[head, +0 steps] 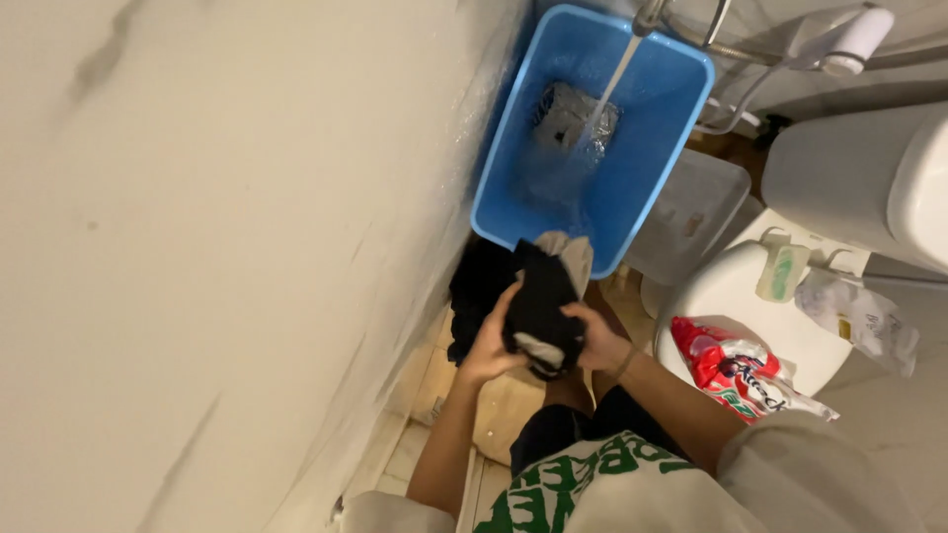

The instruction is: Hand-washing dark clothes in a blue bucket using detergent in a bathroom setting.

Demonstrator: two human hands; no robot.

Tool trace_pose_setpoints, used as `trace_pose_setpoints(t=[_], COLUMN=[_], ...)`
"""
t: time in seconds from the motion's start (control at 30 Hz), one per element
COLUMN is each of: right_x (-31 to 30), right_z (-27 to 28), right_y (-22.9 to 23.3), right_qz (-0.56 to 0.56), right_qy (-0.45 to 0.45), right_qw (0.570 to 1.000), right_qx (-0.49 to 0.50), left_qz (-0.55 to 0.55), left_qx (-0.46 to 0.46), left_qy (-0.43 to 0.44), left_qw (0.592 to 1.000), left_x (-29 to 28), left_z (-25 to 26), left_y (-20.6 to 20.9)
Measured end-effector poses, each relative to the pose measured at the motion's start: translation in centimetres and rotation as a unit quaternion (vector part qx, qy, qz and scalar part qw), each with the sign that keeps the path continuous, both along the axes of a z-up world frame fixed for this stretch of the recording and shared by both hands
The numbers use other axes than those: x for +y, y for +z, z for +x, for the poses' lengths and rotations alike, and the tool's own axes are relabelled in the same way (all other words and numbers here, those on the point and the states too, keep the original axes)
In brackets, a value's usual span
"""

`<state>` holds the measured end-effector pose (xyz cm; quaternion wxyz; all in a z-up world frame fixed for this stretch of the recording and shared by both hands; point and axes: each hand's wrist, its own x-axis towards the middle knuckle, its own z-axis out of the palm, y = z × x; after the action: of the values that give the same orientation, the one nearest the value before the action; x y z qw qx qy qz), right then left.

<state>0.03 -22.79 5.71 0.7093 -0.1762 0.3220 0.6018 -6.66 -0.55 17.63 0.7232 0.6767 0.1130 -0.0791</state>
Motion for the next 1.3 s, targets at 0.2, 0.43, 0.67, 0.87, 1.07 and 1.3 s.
trace_pose_setpoints(t=[0.2,0.43,0.67,0.87,1.07,1.3], right_x=[4.2,4.2,0.0,3.6,5.7,8.8], right_z=[-5.5,-7.3,-4.8,4.6,13.5,19.1], right_y=[0.7,-8.6,-13.9,-2.5,-9.8,-33.0], right_qz=[0.035,-0.079,-0.109,0.047,-0.016,-0.254], right_qy=[0.131,0.336,0.675,0.512,0.313,0.033], right_qw=[0.984,0.924,0.552,0.768,0.850,0.914], right_qx=[0.115,-0.163,-0.477,-0.381,-0.423,-0.316], left_qz=[-0.112,0.039,0.284,0.422,0.456,0.493], left_qx=[0.084,0.304,0.137,-0.044,-0.102,-0.069], left_qy=[0.082,0.137,0.204,0.126,0.044,0.040], left_qw=[0.987,0.942,0.927,0.897,0.883,0.866], left_x=[1.5,2.7,0.0,-0.4,0.8,2.9], left_z=[-9.1,-12.2,-6.1,5.2,11.7,15.5], left_y=[-3.6,-14.4,-15.1,-10.5,-15.9,-22.5])
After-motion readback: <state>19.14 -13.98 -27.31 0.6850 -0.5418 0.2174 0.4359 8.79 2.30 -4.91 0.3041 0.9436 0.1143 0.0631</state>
